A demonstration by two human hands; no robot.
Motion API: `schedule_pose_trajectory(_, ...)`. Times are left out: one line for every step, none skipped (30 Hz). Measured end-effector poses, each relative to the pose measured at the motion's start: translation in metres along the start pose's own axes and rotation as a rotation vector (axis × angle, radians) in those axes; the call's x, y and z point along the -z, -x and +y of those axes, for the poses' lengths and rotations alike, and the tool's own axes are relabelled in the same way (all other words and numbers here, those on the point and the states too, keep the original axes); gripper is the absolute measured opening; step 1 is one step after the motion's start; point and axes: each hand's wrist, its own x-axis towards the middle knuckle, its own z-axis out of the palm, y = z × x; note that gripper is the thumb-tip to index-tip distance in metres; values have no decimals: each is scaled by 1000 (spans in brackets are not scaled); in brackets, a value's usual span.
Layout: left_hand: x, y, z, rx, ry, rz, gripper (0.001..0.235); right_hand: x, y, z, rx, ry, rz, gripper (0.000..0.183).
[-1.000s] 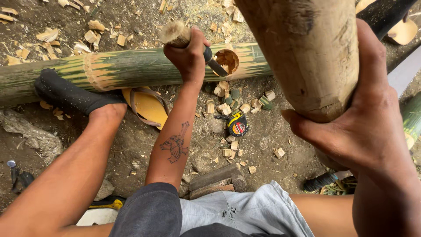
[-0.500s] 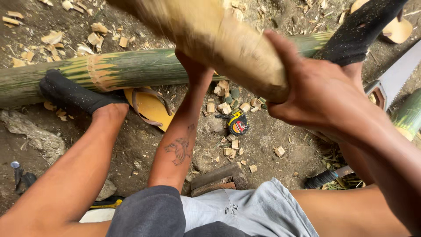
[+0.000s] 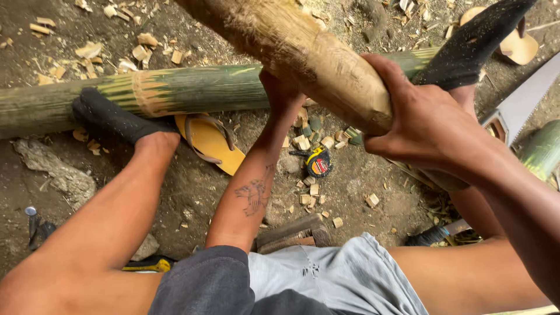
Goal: The person sits on the ground and uses a chisel and wooden mallet to carve a hole into a bamboo pole. They repeatedly strike the chisel to remove material and occasionally clear debris from the hole.
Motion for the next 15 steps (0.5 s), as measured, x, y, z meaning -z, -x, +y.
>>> schedule_pose_trajectory(1,1,2,-132,88,5,21,1,6,5,-37,-16,1,113)
schedule_pose_trajectory(4,2,4,-268,175,15,27,5,12,9,-67,-30,3,117)
schedule_pose_trajectory(5,4,6,-404,261,23,37,11,19,10,-97,-44,5,122)
schedule_pose_trajectory(6,4,6,-393,226,29,31,17,30,10,19,-56,129,117)
schedule_pose_trajectory(5,6,5,-382,191,34,25,23,40,11,134,-67,253,113)
schedule_pose_trajectory(4,10,1,-365,150,37,22,22,48,9,247,-83,372,109)
schedule_pose_trajectory(3,14,-3,-387,22,-8,21,16,51,7,198,-162,357,106)
schedule_pose_trajectory(2,15,-5,-413,-105,-50,20,7,48,4,154,-240,344,102)
schedule_pose_trajectory(2,16,-6,-437,-233,-92,19,-3,47,1,110,-317,330,99)
schedule_pose_trajectory(1,11,-4,-470,-359,-130,18,-13,31,1,44,-233,166,100)
schedule_pose_trajectory(2,7,-2,-501,-485,-168,18,-21,17,3,-24,-147,3,102)
schedule_pose_trajectory(2,13,0,-523,-607,-213,17,-28,22,8,-66,-147,-17,104)
schedule_pose_trajectory(3,20,1,-502,-432,-264,18,-32,28,14,-108,-147,-36,106)
schedule_pose_trajectory(-1,12,7,-505,-247,-313,20,-31,29,19,-152,-141,-26,107)
schedule_pose_trajectory(-4,6,11,-505,-63,-365,23,-28,35,22,-212,-161,-17,110)
